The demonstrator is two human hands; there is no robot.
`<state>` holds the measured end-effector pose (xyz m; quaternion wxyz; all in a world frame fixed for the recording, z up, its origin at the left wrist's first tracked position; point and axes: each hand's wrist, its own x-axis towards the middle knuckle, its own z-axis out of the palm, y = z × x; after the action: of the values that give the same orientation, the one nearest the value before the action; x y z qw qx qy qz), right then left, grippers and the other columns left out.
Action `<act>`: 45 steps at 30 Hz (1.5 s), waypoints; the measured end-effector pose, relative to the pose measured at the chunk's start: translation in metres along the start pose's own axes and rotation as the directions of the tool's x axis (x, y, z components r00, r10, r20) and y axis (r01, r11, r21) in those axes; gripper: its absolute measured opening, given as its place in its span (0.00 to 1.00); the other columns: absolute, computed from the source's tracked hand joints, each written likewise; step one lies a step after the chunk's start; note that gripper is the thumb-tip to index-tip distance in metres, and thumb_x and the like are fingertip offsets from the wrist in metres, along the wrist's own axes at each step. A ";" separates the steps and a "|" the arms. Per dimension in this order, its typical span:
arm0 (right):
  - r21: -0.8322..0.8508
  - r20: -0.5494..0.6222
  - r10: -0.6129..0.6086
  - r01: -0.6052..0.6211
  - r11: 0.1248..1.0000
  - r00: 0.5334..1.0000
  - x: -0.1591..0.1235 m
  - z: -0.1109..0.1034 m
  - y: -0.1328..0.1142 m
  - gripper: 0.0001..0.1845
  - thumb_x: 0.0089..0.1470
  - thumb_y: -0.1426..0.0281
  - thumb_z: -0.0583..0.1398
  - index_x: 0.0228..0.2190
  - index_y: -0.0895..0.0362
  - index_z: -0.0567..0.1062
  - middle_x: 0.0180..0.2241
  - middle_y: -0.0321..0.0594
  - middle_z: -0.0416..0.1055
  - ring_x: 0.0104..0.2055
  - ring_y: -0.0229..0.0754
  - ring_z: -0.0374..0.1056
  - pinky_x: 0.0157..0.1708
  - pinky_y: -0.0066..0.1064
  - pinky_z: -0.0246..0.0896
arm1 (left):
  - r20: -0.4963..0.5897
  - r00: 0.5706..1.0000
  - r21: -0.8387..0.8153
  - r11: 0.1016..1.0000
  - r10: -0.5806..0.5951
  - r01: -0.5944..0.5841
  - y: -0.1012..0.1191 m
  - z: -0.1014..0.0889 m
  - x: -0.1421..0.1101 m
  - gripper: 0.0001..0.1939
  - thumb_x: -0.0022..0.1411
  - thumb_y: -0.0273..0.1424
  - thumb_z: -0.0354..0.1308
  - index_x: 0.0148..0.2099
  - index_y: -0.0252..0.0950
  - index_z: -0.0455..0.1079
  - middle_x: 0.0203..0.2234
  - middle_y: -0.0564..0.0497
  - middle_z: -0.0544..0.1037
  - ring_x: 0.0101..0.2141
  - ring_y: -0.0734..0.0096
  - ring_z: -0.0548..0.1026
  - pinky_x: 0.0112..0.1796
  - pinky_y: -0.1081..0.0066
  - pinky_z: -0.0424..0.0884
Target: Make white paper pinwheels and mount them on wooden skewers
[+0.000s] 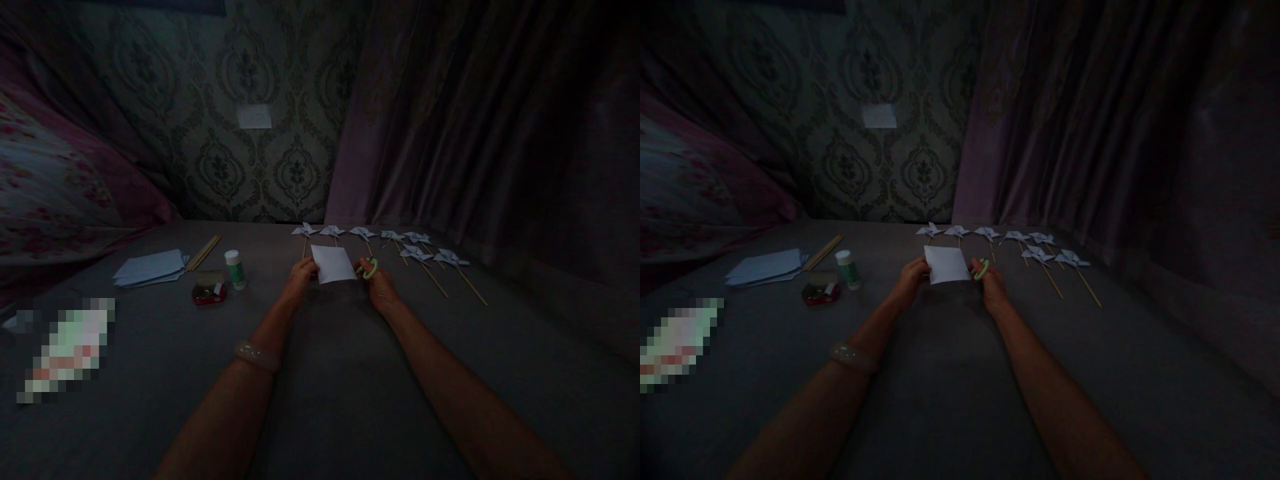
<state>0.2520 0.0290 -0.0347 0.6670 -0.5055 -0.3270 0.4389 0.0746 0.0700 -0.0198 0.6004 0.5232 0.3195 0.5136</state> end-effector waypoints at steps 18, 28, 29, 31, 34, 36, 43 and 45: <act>-0.044 -0.025 -0.074 0.073 0.996 0.997 -0.002 0.002 0.000 0.17 0.24 0.64 0.70 0.22 0.57 0.75 0.21 0.31 0.70 0.25 0.34 0.64 0.28 0.27 0.57 | -0.085 0.991 0.261 0.962 0.107 -0.081 0.004 -0.005 -0.007 0.05 0.43 0.25 0.56 0.18 0.37 0.64 0.15 0.56 0.62 0.23 0.70 0.63 0.25 0.73 0.55; -0.191 0.055 -0.082 0.091 0.977 0.995 -0.011 0.008 0.000 0.18 0.27 0.61 0.68 0.24 0.58 0.75 0.24 0.36 0.72 0.27 0.38 0.66 0.28 0.30 0.59 | -0.323 0.939 0.235 0.971 0.115 -0.039 -0.002 -0.012 0.004 0.05 0.39 0.22 0.59 0.23 0.36 0.70 0.19 0.52 0.71 0.26 0.67 0.68 0.28 0.73 0.60; -0.181 0.056 -0.097 0.105 0.978 0.994 -0.013 0.010 -0.001 0.18 0.27 0.61 0.68 0.24 0.58 0.75 0.24 0.36 0.73 0.28 0.38 0.66 0.29 0.30 0.59 | -0.336 0.936 0.215 0.976 0.101 -0.028 -0.003 -0.012 0.005 0.05 0.40 0.23 0.60 0.23 0.36 0.70 0.20 0.52 0.72 0.26 0.68 0.68 0.28 0.73 0.61; -0.144 0.035 -0.131 0.135 0.980 0.991 -0.015 0.012 -0.003 0.19 0.27 0.62 0.68 0.25 0.57 0.74 0.25 0.35 0.72 0.28 0.37 0.65 0.29 0.29 0.59 | -0.356 0.931 0.190 0.982 0.077 -0.008 -0.004 -0.012 0.006 0.04 0.42 0.27 0.62 0.25 0.36 0.70 0.21 0.51 0.73 0.26 0.69 0.69 0.28 0.73 0.61; -0.104 -0.026 -0.172 0.168 0.980 0.985 -0.015 0.014 -0.003 0.18 0.28 0.62 0.68 0.25 0.57 0.74 0.23 0.33 0.70 0.27 0.36 0.63 0.28 0.28 0.57 | -0.381 0.925 0.120 0.992 0.010 0.038 -0.004 -0.013 0.008 0.10 0.47 0.36 0.63 0.29 0.35 0.70 0.23 0.50 0.73 0.25 0.71 0.69 0.27 0.73 0.62; -0.081 -0.063 -0.185 0.179 0.980 0.981 -0.013 0.013 -0.002 0.18 0.29 0.61 0.68 0.26 0.57 0.74 0.22 0.31 0.68 0.26 0.35 0.61 0.27 0.28 0.56 | -0.389 0.920 0.048 0.996 -0.050 0.074 -0.003 -0.014 0.008 0.15 0.46 0.41 0.64 0.30 0.35 0.70 0.25 0.49 0.74 0.26 0.73 0.69 0.27 0.74 0.62; -0.019 -0.122 -0.217 0.216 0.976 0.969 -0.006 0.010 0.004 0.18 0.31 0.61 0.67 0.26 0.57 0.73 0.23 0.31 0.67 0.27 0.35 0.60 0.28 0.28 0.54 | -0.291 0.935 -0.108 0.978 -0.203 0.179 0.000 -0.007 0.004 0.20 0.40 0.44 0.68 0.30 0.34 0.71 0.31 0.47 0.75 0.28 0.75 0.70 0.27 0.74 0.62; 0.025 -0.110 -0.222 0.226 0.974 0.969 -0.006 0.012 0.004 0.18 0.30 0.61 0.67 0.26 0.57 0.73 0.23 0.30 0.67 0.27 0.34 0.60 0.29 0.28 0.54 | -0.205 0.947 -0.138 0.965 -0.247 0.222 0.001 0.000 0.000 0.20 0.38 0.43 0.69 0.30 0.33 0.72 0.30 0.47 0.76 0.28 0.74 0.71 0.28 0.74 0.63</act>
<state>0.2386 0.0287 -0.0353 0.7381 -0.4754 -0.3377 0.3393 0.0746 0.0697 -0.0186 0.6468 0.3863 0.4146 0.5104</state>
